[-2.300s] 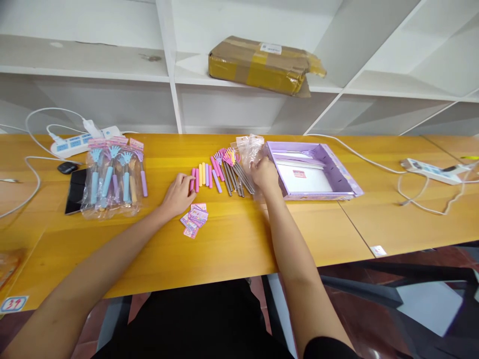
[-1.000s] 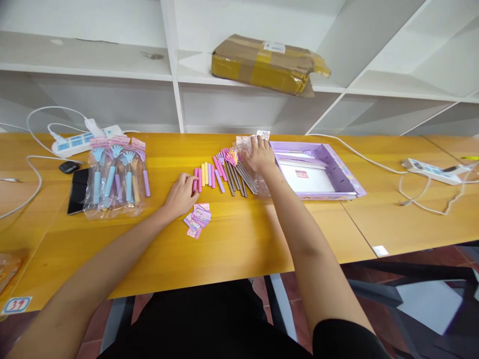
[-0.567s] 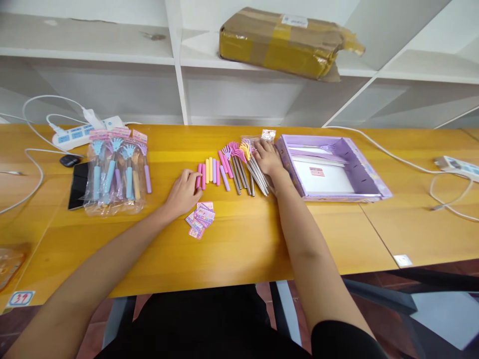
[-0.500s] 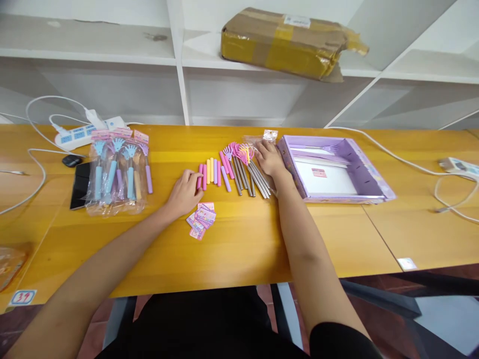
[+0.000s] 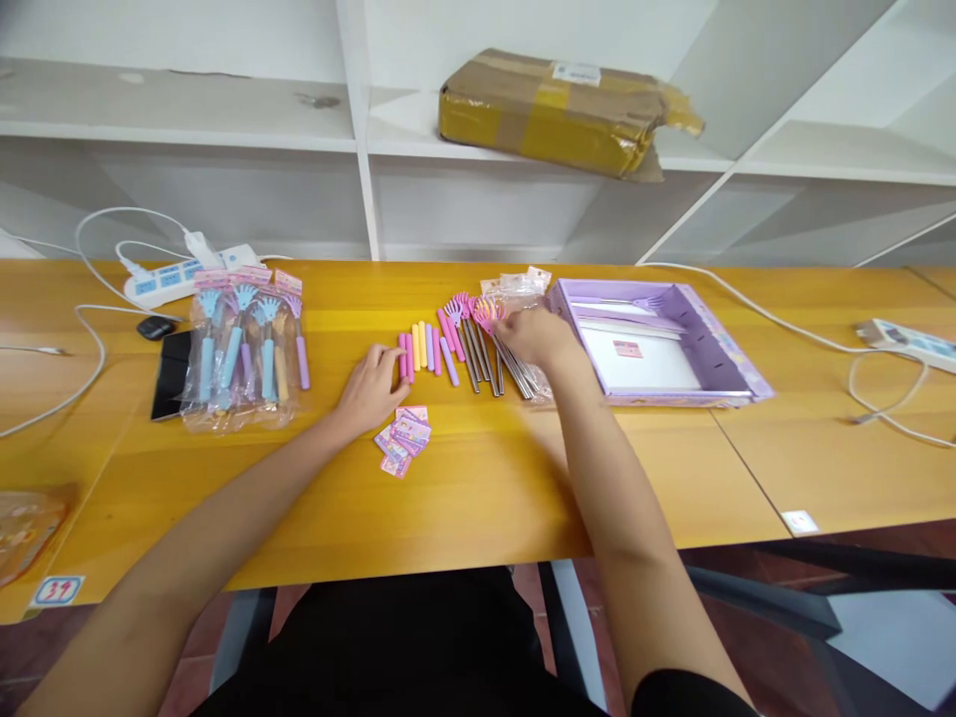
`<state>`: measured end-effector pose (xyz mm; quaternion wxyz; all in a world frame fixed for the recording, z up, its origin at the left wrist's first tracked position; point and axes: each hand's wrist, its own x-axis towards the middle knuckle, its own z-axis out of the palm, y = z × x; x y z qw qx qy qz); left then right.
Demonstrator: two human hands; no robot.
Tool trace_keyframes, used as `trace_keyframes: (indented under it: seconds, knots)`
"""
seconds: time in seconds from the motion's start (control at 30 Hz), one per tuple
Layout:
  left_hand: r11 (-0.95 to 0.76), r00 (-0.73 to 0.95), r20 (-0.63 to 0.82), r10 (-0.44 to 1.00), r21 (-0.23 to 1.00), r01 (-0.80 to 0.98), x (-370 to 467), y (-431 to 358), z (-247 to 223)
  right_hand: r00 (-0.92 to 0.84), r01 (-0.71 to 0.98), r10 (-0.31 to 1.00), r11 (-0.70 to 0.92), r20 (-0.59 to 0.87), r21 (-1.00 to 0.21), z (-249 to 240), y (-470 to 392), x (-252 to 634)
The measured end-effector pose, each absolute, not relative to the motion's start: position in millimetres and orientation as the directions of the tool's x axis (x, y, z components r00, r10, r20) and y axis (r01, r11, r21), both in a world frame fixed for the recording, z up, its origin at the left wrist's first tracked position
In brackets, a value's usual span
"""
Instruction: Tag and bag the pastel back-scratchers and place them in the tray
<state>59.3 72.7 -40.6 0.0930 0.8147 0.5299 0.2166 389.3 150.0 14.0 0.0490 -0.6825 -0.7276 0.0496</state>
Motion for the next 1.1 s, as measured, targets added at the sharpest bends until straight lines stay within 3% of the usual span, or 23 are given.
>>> trace_keyframes:
  seconds: [0.1,0.3,0.87,1.1]
  knots:
    - [-0.411,0.335,0.254,0.908,0.376,0.83,59,72,-41,-0.014,0.998,1.0,0.013,-0.017,-0.063,7,130,358]
    - [-0.404,0.325,0.258,0.91,0.378,0.833,59,73,-42,0.113,0.992,0.992,-0.11,0.049,-0.058,0,126,338]
    - [-0.4,0.329,0.238,0.914,0.388,0.83,58,70,-38,0.013,0.998,1.0,-0.014,-0.017,-0.054,-21,186,345]
    - [-0.373,0.277,0.26,0.925,0.479,0.795,57,74,-38,0.096,0.99,0.995,-0.096,-0.005,-0.102,-10,182,338]
